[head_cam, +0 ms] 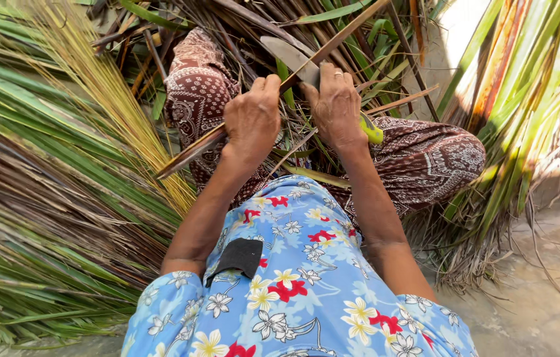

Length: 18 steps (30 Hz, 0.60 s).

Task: The person strips the center rib from palm leaves using a knife and their hands while sitting among a large pile of palm fronds.

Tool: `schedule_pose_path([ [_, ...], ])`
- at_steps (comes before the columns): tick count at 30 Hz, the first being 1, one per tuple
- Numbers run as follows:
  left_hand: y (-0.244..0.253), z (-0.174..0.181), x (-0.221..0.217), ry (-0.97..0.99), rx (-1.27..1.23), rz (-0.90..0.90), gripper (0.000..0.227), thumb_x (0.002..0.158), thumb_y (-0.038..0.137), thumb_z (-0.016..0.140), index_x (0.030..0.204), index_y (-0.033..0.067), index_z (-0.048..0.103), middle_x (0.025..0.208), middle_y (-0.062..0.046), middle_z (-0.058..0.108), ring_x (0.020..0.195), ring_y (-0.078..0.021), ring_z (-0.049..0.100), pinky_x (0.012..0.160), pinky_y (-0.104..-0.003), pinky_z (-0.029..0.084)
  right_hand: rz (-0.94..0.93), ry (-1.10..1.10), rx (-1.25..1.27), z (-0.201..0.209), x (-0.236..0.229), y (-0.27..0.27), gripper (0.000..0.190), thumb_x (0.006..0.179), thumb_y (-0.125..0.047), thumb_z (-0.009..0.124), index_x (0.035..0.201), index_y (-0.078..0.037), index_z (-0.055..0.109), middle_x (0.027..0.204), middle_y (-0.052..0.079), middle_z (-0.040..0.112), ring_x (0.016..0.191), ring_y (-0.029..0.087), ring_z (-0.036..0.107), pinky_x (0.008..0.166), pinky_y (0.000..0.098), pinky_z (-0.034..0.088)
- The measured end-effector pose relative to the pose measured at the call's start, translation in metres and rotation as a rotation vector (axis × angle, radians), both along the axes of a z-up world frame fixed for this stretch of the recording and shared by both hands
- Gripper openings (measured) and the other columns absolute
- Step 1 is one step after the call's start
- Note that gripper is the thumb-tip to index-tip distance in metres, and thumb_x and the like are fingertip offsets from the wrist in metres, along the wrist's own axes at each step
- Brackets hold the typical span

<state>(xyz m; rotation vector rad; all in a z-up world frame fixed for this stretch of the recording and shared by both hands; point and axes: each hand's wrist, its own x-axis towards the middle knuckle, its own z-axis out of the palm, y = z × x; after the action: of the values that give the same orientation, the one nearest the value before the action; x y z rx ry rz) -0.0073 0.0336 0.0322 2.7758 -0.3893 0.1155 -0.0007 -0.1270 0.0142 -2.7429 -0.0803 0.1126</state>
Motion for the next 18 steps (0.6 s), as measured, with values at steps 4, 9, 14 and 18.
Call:
schedule_pose_path([
  [4,0.032,0.023,-0.011,-0.048,-0.046,-0.161,0.017,0.089,-0.005,0.047,0.083,0.0088,0.056,0.059,0.003,0.049,0.037,-0.0074,0.035,0.027,-0.020,0.028,-0.045,-0.009,-0.169,-0.027,0.033,-0.039,0.035,0.101,-0.038,0.032,0.090,-0.008,0.047,0.070,0.005,0.049,0.056,0.016,0.045,0.049,0.0300,0.042],
  [9,0.096,0.044,-0.028,-0.160,-0.067,-0.367,0.018,0.098,0.006,0.052,0.080,0.0096,0.053,0.057,0.003,0.045,0.041,-0.0059,0.032,0.033,-0.019,0.024,-0.167,-0.063,-0.278,-0.049,0.068,-0.107,0.031,0.102,-0.038,0.041,0.091,-0.010,0.047,0.070,0.002,0.049,0.052,0.013,0.045,0.042,0.0285,0.041],
  [14,0.152,0.090,-0.047,-0.006,-0.161,-0.353,0.015,0.096,0.002,0.055,0.082,0.0082,0.057,0.069,-0.001,0.053,0.052,-0.0126,0.046,0.045,-0.026,0.038,-0.309,-0.062,-0.273,-0.066,0.098,-0.178,0.027,0.101,-0.030,0.043,0.087,-0.009,0.053,0.069,0.001,0.051,0.049,0.012,0.045,0.038,0.0257,0.040],
  [18,0.228,0.112,-0.075,0.145,-0.159,-0.141,0.005,0.093,0.008,0.065,0.095,0.0034,0.066,0.085,-0.006,0.065,0.069,-0.0187,0.057,0.062,-0.029,0.044,-0.430,-0.057,-0.425,-0.121,0.122,-0.302,0.050,0.106,-0.046,0.034,0.074,-0.012,0.052,0.061,-0.001,0.048,0.046,0.014,0.045,0.032,0.0316,0.035],
])
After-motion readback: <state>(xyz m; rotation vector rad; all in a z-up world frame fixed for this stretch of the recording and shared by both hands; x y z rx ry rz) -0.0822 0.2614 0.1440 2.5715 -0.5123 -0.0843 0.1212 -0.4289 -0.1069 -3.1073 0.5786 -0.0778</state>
